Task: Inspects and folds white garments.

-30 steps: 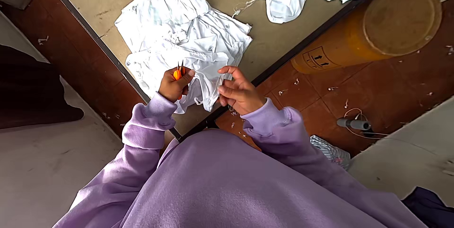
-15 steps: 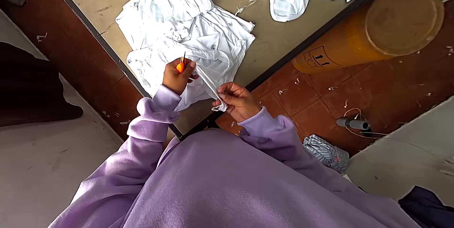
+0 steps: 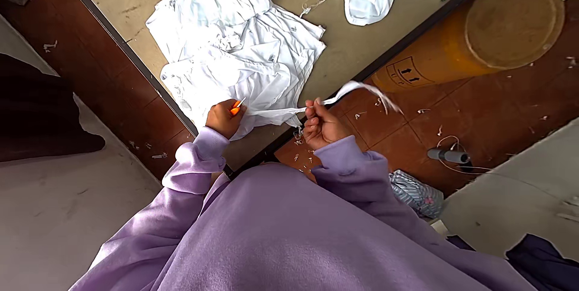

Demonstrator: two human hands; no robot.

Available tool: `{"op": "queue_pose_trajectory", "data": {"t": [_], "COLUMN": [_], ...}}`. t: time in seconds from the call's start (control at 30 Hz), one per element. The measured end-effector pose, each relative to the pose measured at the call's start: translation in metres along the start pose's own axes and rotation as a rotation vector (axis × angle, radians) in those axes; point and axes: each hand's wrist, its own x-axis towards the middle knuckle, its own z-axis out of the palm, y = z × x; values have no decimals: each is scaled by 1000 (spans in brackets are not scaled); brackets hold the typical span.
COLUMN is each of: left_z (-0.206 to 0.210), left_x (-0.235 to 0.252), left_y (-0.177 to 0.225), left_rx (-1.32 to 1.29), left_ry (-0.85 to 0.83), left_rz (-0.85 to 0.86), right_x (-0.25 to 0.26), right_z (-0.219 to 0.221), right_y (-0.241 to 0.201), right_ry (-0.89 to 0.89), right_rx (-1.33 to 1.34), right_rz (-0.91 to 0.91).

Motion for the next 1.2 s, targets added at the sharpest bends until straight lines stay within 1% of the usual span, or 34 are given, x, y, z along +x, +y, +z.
{"op": "queue_pose_trajectory", "data": {"t": [0.03, 0.1, 0.13, 0.17, 0.2, 0.23, 0.27, 0.3, 0.33, 0.37, 0.43, 0.53, 0.63, 0.83, 1.0, 1.13, 1.2], "left_z": [-3, -6, -5, -5, -4, -2, 1, 5, 9, 13, 20, 27, 27, 25, 29, 38, 42], "left_x": [-1, 0, 0, -1, -3, -5, -7, -6, -5, -3, 2, 10, 14, 18, 27, 31, 33], "left_y": [4, 7, 7, 7, 8, 8, 7, 6, 7, 9, 14, 17, 15, 16, 27, 26, 21], "left_rx": [83, 212, 246, 265, 280, 292, 295, 293, 280, 263, 240, 274, 341, 407, 545, 589, 594], "left_ry": [-67, -156, -156, -128, -79, -12, 75, 164, 215, 231, 167, -12, -141, -105, -143, -140, -123], "left_rz": [-49, -123, -142, -145, -122, -63, 41, 168, 278, 370, 475, 478, 426, 442, 500, 556, 570], "right_x": [7, 14, 16, 18, 21, 24, 28, 30, 32, 34, 41, 53, 58, 55, 54, 55, 53], "right_z": [-1, -6, -9, -12, -19, -25, -28, -27, -24, -18, -5, 5, 6, -3, -2, 2, 1], "right_y": [2, 4, 7, 10, 15, 19, 22, 22, 22, 22, 19, 16, 12, 7, 4, 4, 3], "right_ry": [84, 127, 120, 108, 78, 49, 15, -28, -79, -137, -250, -361, -376, -352, -367, -363, -340], "right_rx": [13, -43, -134, -295, -524, -774, -972, -1125, -1247, -1335, -1469, -1577, -1592, -1496, -1505, -1536, -1490], "right_rz": [9, -79, -173, -303, -475, -665, -844, -968, -1033, -1037, -983, -961, -945, -962, -987, -954, -932]}}
